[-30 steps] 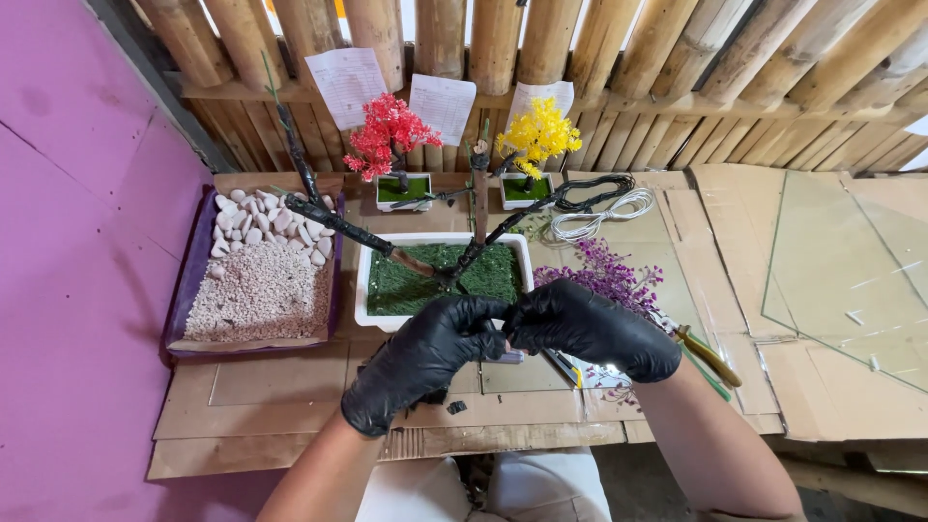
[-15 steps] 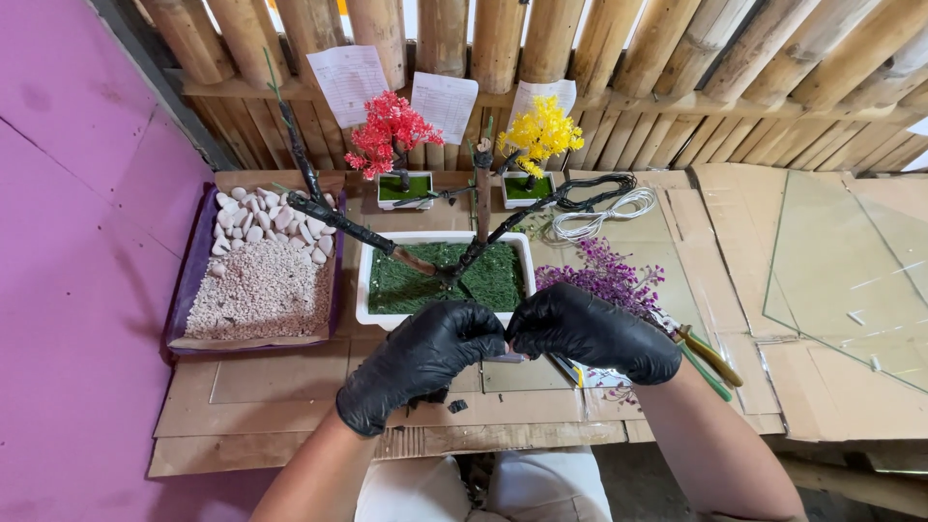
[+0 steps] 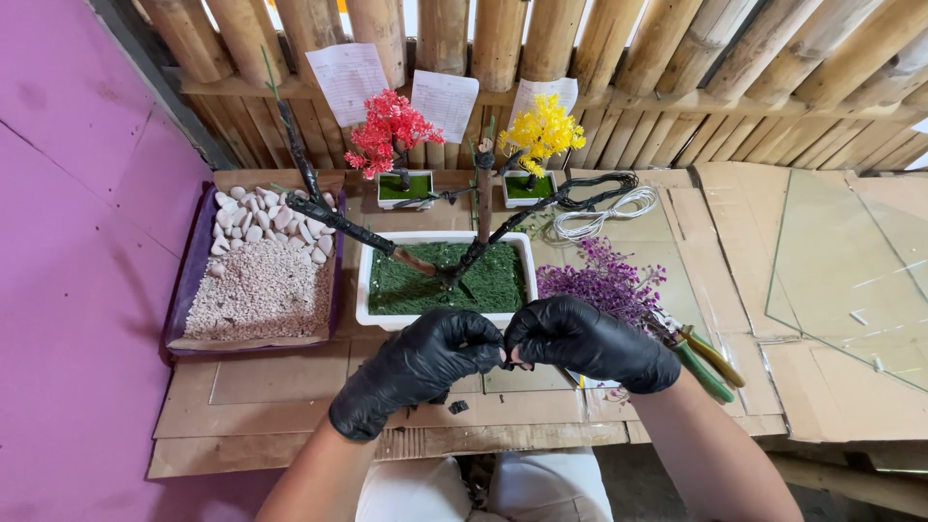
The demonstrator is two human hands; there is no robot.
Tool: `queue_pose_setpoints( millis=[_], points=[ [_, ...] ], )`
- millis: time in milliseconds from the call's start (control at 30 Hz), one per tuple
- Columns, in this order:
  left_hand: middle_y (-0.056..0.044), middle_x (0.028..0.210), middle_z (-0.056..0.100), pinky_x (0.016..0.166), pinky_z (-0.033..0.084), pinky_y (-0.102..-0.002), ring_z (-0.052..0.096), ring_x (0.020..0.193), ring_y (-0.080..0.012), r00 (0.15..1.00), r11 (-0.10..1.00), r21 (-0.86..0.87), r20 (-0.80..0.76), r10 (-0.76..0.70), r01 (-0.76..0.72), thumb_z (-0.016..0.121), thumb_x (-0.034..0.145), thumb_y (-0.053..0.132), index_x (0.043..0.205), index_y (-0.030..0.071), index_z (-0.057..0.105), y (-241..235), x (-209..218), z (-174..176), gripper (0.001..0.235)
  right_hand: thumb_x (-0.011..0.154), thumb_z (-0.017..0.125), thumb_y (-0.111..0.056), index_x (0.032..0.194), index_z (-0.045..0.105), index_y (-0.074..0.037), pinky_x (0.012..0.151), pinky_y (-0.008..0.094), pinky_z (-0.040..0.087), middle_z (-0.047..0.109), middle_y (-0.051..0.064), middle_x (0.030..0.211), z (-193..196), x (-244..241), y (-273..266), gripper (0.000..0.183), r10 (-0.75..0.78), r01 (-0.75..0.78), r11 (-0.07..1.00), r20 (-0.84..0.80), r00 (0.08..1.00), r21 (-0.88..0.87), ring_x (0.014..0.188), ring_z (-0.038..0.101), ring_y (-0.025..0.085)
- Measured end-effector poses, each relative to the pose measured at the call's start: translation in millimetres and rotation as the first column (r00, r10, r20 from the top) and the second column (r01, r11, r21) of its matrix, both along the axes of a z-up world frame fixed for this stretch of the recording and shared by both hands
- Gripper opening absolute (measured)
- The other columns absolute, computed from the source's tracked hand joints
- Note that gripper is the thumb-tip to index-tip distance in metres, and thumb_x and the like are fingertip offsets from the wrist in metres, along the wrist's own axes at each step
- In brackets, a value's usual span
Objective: Assembling artificial branches by wrapping the joints and stems with black tape to create a decorative plant.
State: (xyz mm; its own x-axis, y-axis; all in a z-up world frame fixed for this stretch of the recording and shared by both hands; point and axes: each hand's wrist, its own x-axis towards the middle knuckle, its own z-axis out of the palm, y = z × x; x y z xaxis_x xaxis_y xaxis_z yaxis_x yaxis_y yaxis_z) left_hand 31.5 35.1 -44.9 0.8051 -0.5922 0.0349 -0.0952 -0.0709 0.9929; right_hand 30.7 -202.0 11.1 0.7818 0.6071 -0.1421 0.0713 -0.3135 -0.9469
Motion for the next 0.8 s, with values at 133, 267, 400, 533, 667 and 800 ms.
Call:
queue_pose_setpoints(
  millis=[133, 267, 400, 533, 667, 800],
  points=[
    [-0.014, 0.095, 0.081, 0.085, 0.06, -0.046, 0.076, 0.088, -0.0268, 0.999, 0.993, -0.114, 0.037, -0.016, 0.02, 0.07, 0.101, 0.017, 0.105, 0.011, 0.078, -1, -2, 0, 0.011, 0.088, 0.074, 0.004, 0.084, 0.076, 0.004, 0.067, 0.037, 0.058, 0.074, 0.016, 0.077, -21, -7, 0, 0.004, -0.034, 0.057, 0.918, -0.066, 0.997, 0.393, 0.066, 0.066, 0.02],
    [-0.016, 0.09, 0.08, 0.081, 0.06, -0.043, 0.075, 0.086, -0.0235, 1.0, 0.965, -0.264, 0.003, 0.001, -0.001, 0.074, 0.097, 0.012, 0.1, 0.005, 0.075, -10, -8, -11, 0.007, 0.084, 0.078, 0.003, 0.085, 0.07, 0.008, 0.063, 0.039, 0.056, 0.067, 0.023, 0.078, -55, -10, 7, 0.01, -0.023, 0.148, 0.725, -0.191, 0.981, 0.673, 0.063, 0.063, 0.026],
    [-0.011, 0.087, 0.079, 0.081, 0.06, -0.036, 0.074, 0.083, -0.0173, 0.997, 0.949, -0.308, -0.062, 0.047, -0.063, 0.074, 0.095, 0.004, 0.101, 0.004, 0.076, -16, -9, -25, 0.007, 0.085, 0.075, 0.004, 0.087, 0.066, 0.011, 0.063, 0.038, 0.056, 0.064, 0.026, 0.079, -91, -9, 7, 0.012, -0.009, 0.202, 0.634, -0.254, 0.967, 0.746, 0.062, 0.062, 0.027],
    [-0.013, 0.087, 0.08, 0.081, 0.059, -0.033, 0.075, 0.081, -0.0186, 0.989, 0.927, -0.361, -0.133, 0.063, -0.107, 0.075, 0.094, 0.003, 0.105, 0.003, 0.077, -22, -6, -50, 0.011, 0.089, 0.072, 0.0, 0.089, 0.061, 0.011, 0.064, 0.035, 0.052, 0.056, 0.021, 0.075, -134, -7, 4, 0.015, 0.032, 0.296, 0.525, -0.366, 0.93, 0.798, 0.062, 0.056, 0.024],
    [-0.012, 0.088, 0.08, 0.08, 0.059, -0.032, 0.074, 0.08, -0.0178, 0.971, 0.912, -0.377, -0.223, 0.08, -0.162, 0.077, 0.092, 0.002, 0.103, 0.002, 0.077, -30, -2, -78, 0.011, 0.094, 0.067, -0.002, 0.093, 0.057, 0.009, 0.071, 0.034, 0.055, 0.053, 0.019, 0.075, -161, -8, -2, 0.015, 0.038, 0.4, 0.463, -0.469, 0.882, 0.791, 0.064, 0.056, 0.021],
    [-0.011, 0.084, 0.08, 0.082, 0.057, -0.032, 0.074, 0.081, -0.0178, 0.962, 0.914, -0.354, -0.249, 0.113, -0.199, 0.077, 0.093, 0.005, 0.106, 0.005, 0.076, -34, -9, -64, 0.013, 0.097, 0.063, -0.003, 0.096, 0.055, 0.008, 0.078, 0.036, 0.058, 0.052, 0.018, 0.079, -192, -10, -11, 0.014, 0.013, 0.459, 0.43, -0.514, 0.858, 0.777, 0.068, 0.056, 0.019]
  ],
)
